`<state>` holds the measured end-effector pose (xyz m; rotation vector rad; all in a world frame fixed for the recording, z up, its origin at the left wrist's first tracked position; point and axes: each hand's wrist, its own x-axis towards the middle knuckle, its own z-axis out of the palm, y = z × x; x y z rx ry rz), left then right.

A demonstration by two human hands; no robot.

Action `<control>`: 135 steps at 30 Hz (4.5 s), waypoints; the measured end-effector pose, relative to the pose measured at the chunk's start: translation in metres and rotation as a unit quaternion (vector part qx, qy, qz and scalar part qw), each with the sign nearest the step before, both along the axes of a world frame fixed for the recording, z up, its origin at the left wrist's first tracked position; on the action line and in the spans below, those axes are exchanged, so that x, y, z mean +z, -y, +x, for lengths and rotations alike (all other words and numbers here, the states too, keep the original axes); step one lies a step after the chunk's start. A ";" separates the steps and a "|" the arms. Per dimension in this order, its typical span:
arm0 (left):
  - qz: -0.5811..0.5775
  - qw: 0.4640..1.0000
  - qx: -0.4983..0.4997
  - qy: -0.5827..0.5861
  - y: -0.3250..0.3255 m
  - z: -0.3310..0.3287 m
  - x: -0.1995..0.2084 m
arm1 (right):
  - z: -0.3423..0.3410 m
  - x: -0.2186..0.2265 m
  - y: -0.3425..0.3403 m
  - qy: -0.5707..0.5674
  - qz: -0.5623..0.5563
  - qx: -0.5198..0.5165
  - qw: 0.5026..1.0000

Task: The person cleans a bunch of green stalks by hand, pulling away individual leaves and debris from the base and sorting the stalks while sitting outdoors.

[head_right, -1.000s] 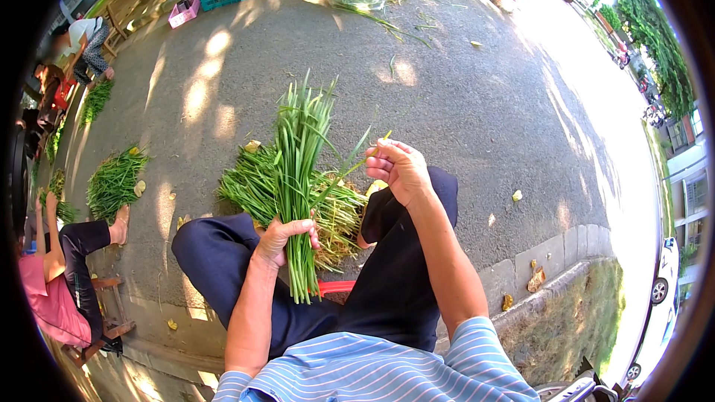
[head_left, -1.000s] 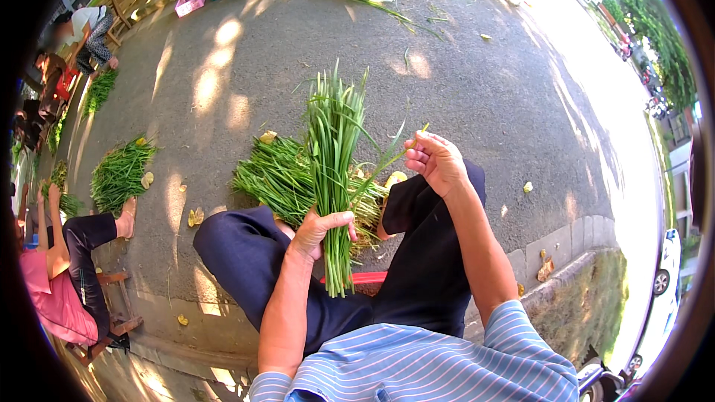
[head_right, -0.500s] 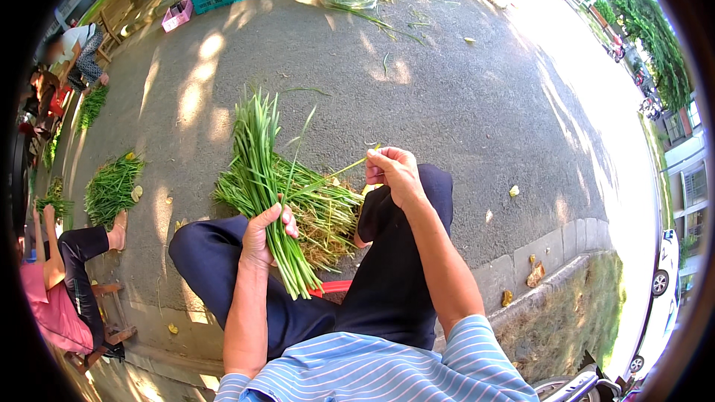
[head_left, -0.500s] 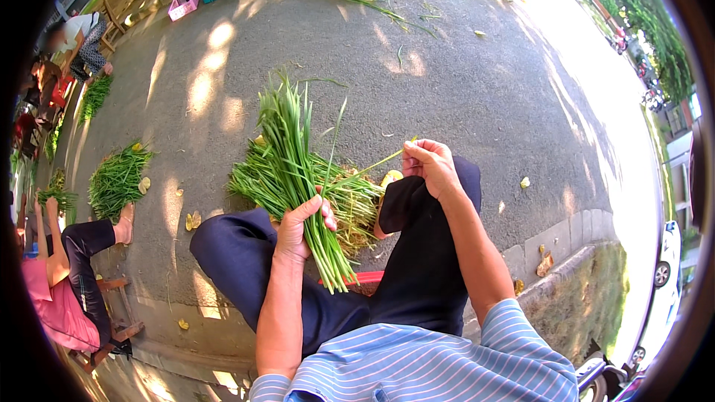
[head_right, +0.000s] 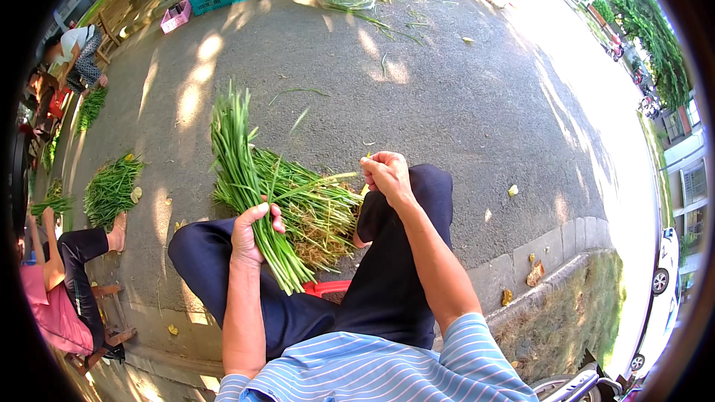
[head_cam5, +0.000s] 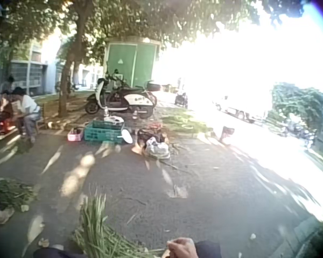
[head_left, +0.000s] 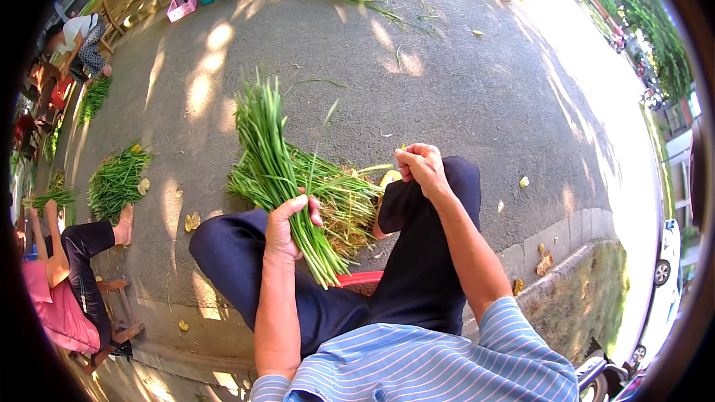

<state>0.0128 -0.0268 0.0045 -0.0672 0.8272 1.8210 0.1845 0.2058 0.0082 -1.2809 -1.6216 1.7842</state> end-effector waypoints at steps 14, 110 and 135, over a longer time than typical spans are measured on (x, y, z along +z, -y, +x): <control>0.012 1.000 0.027 -0.004 0.006 -0.012 -0.003 | 0.001 -0.026 0.027 0.175 0.309 0.218 0.909; -0.096 0.988 -0.018 -0.119 0.003 -0.016 0.005 | -0.002 -0.012 0.045 0.122 0.252 0.382 0.881; -0.100 0.988 -0.060 -0.098 0.002 -0.009 0.014 | -0.017 -0.003 0.027 -0.025 -0.176 0.134 0.975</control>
